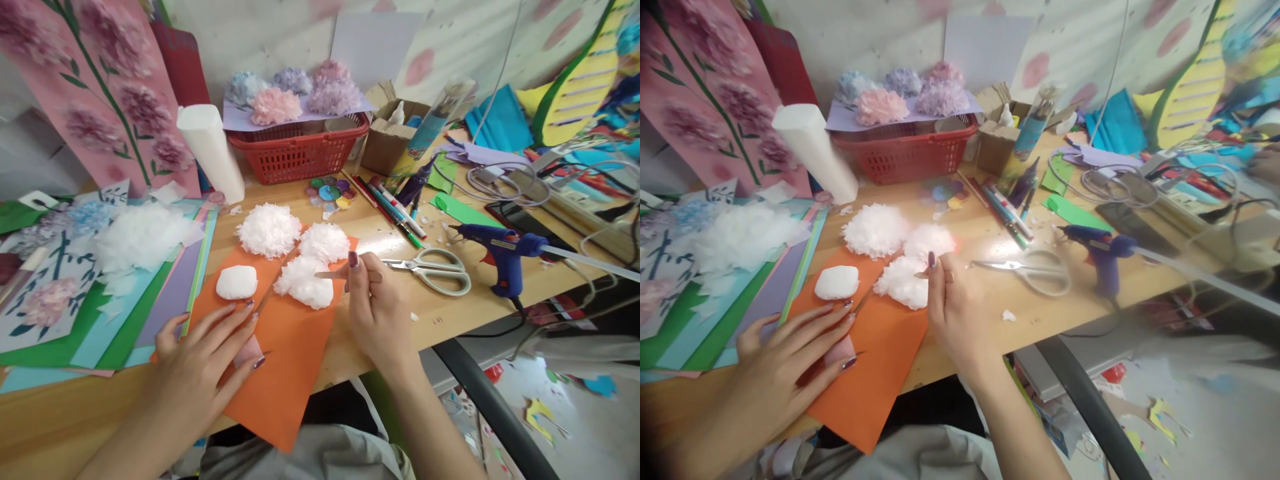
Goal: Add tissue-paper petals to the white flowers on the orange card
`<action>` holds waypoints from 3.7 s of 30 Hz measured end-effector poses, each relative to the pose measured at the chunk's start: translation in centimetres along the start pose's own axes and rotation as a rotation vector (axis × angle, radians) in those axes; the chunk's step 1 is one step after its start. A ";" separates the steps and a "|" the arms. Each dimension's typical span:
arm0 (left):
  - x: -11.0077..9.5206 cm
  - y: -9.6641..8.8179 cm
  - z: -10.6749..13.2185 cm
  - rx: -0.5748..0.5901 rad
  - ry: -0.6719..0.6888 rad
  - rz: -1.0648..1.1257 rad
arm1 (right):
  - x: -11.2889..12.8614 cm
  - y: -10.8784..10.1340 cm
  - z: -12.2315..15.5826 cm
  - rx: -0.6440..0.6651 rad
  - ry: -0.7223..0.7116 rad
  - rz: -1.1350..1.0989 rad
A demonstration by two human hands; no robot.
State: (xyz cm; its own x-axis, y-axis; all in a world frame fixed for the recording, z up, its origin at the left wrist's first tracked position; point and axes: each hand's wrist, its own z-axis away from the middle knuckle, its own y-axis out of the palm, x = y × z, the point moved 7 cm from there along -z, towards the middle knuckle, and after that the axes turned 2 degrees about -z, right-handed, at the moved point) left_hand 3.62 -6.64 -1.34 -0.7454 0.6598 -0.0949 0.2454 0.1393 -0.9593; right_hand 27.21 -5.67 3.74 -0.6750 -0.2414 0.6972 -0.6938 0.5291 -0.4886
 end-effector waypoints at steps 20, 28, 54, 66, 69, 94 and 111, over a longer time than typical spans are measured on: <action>3.0 -2.4 -0.3 -0.026 -0.289 0.115 | -4.0 -4.8 1.6 -0.457 0.290 -0.407; 2.0 -0.6 -0.2 0.216 -0.383 0.248 | -4.7 -4.7 2.3 -0.449 0.262 -0.482; -0.8 -2.9 -5.1 0.166 -0.400 0.473 | -2.9 -3.2 5.3 -0.336 0.131 -0.613; -2.5 -0.3 -12.2 0.029 -0.281 0.367 | -1.0 -3.4 3.9 -0.246 -0.042 -0.237; -2.3 -0.3 -12.4 0.021 -0.307 0.352 | -1.2 -3.3 3.8 -0.261 -0.058 -0.200; -2.5 1.1 -4.0 0.003 0.046 -0.222 | 2.4 1.2 0.5 0.216 -0.333 0.002; -2.4 1.7 -4.1 0.035 0.033 -0.220 | -1.7 -3.0 2.0 -0.300 0.118 -0.270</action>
State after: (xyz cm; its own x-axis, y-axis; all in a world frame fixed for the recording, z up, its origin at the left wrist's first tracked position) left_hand 8.33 -4.98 -1.63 -0.7578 0.6401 0.1263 0.0565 0.2572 -0.9647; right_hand 29.92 -8.45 2.94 -0.4337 -0.3181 0.8430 -0.7263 0.6772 -0.1181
